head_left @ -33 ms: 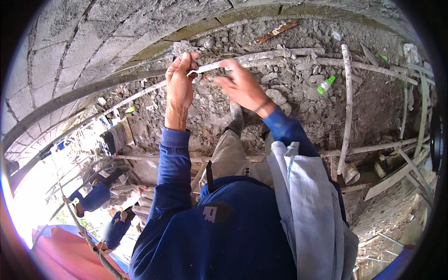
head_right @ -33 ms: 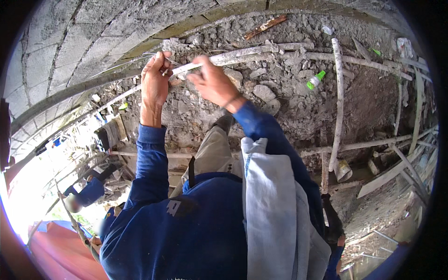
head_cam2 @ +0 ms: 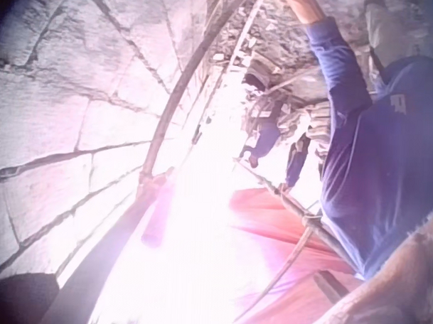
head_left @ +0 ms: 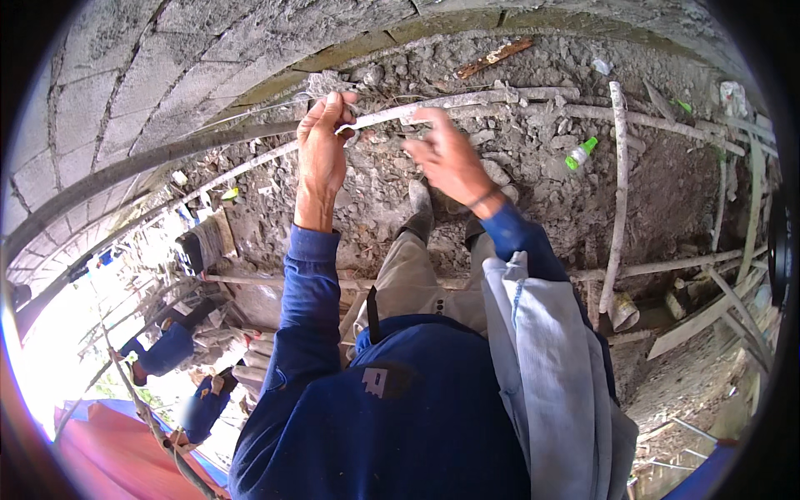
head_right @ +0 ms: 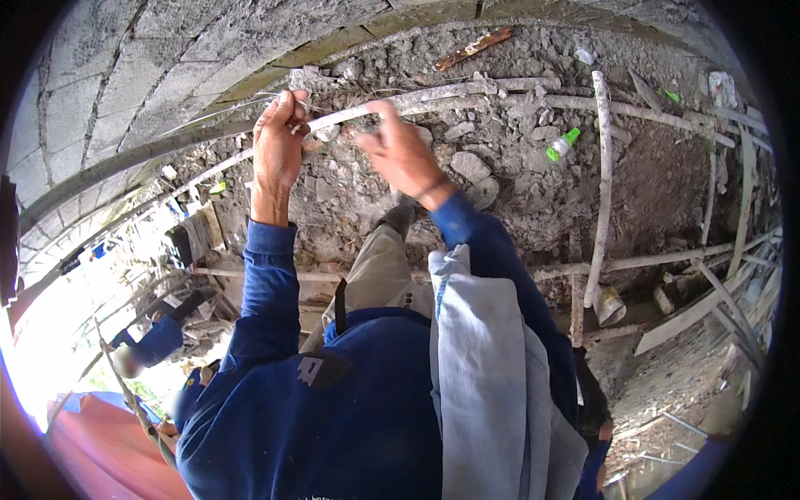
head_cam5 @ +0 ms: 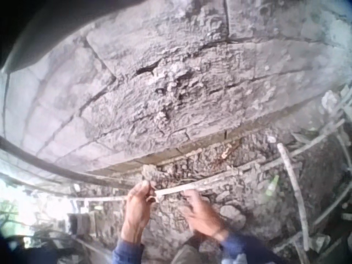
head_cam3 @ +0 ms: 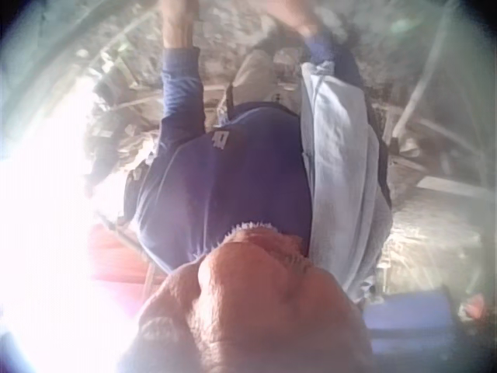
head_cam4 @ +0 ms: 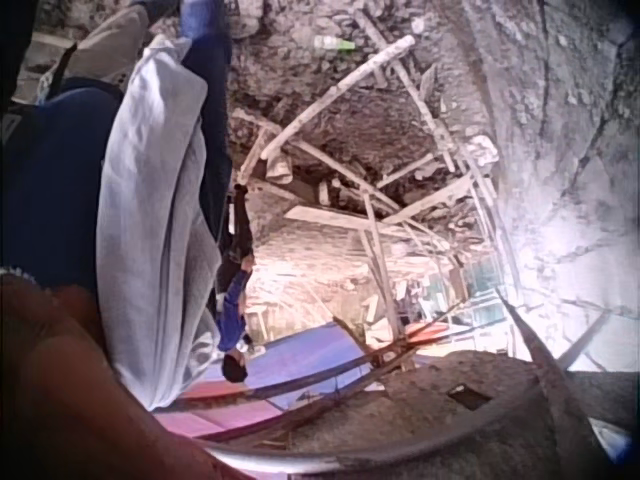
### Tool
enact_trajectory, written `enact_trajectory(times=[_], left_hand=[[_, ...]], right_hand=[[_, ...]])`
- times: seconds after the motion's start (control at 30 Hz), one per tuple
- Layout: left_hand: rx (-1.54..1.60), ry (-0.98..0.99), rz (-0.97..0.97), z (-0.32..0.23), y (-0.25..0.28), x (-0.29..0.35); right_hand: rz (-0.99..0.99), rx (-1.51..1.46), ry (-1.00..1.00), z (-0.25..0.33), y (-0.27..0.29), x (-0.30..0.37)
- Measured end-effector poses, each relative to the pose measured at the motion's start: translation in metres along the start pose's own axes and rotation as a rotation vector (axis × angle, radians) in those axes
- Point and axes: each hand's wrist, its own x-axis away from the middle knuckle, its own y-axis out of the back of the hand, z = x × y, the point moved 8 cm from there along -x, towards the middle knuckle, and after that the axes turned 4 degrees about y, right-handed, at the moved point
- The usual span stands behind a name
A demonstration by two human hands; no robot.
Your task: The person manipulates a thin wire and a green plastic bottle while moving along a wooden scaffold next to a stone wall. They secure the wire to the wall using metal hooks and continue walking along the scaffold.
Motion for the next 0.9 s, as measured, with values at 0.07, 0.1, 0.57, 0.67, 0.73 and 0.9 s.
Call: enact_trajectory(times=[0.07, 0.1, 0.57, 0.67, 0.73, 0.9], left_hand=[[0.000, 0.029, -0.037, 0.005, 0.000, 0.003], [0.020, 0.038, -0.035, 0.007, -0.002, 0.001], [0.152, 0.173, -0.020, 0.041, -0.007, -0.028], [0.165, 0.178, -0.023, 0.047, -0.005, -0.034], [0.180, 0.155, -0.067, 0.047, -0.006, -0.035], [0.158, 0.131, -0.029, 0.047, 0.000, -0.029]], right_hand=[[-0.237, 0.123, 0.144, -0.002, 0.046, 0.037], [-0.319, 0.266, 0.274, 0.003, 0.068, 0.055], [-0.621, 1.100, -0.321, -0.062, 0.342, 0.410], [-0.662, 1.465, -0.536, -0.107, 0.414, 0.562], [-0.852, 1.283, -1.023, -0.137, 0.462, 0.651], [-0.831, 1.351, -1.440, -0.184, 0.483, 0.693]])
